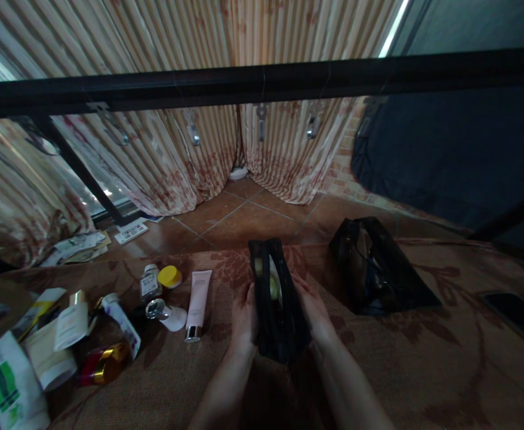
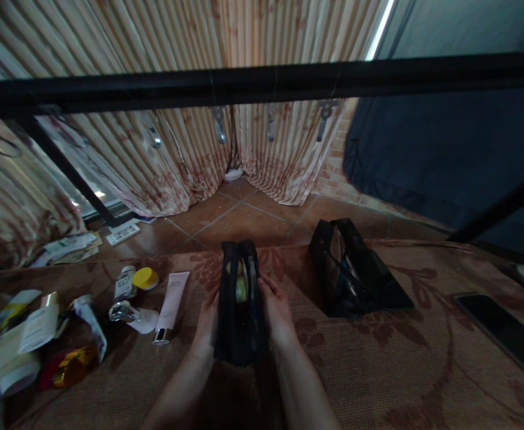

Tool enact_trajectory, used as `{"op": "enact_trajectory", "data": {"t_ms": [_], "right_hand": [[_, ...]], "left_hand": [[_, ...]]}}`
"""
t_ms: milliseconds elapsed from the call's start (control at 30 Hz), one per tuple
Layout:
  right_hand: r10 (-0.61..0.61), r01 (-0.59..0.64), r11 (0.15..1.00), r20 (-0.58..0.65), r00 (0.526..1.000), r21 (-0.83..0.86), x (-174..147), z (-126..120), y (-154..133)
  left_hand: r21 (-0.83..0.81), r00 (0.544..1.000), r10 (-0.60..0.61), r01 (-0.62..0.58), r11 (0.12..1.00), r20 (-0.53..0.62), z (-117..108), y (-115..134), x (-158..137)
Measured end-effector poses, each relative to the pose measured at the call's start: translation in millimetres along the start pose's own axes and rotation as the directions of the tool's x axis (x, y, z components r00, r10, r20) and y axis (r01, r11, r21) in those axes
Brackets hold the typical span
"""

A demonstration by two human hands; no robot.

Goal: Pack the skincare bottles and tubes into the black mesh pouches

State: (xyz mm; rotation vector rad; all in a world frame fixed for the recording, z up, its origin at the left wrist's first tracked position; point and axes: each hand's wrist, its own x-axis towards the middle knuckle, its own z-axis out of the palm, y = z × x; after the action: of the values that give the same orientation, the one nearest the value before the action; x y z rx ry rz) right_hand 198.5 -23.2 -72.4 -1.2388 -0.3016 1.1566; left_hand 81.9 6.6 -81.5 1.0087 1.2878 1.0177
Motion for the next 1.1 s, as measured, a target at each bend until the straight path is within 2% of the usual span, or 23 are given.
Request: {"op": "enact_trajectory", "data": {"t_ms": [100, 200, 467, 867, 1100], "right_hand": [[-0.019, 0.019, 0.999, 0.0, 1.0, -0.049, 1.4, -1.1, 0.8], [-0.033, 0.032, 0.997, -0.012, 0.999, -0.075, 2.8, -1.9, 2.2], [-0.022, 0.021, 1.0, -0.04, 0.999, -0.02, 1.6, 0.3, 1.6], [-0.035, 0.032, 0.996, -0.032, 0.999, -0.083, 3.8, -1.8, 2.4], [-0.062, 0.06, 0.994, -0.023, 0.998, -0.093, 2.6, -1.3, 0.9]], "left_hand": [[0.014, 0.999, 0.047, -0.048, 0.999, 0.007, 0.0, -6.1, 2.9], [0.01, 0.999, 0.041, -0.041, 0.999, 0.008, -0.5, -8.9, 3.6], [-0.023, 0.999, 0.035, -0.034, 0.999, 0.034, -1.6, -5.3, 0.3], [-0.051, 1.0, 0.002, -0.002, 0.999, 0.013, -0.2, -6.9, 3.8], [-0.009, 0.999, 0.04, -0.04, 0.999, -0.002, -0.3, -3.2, 1.5]]}}
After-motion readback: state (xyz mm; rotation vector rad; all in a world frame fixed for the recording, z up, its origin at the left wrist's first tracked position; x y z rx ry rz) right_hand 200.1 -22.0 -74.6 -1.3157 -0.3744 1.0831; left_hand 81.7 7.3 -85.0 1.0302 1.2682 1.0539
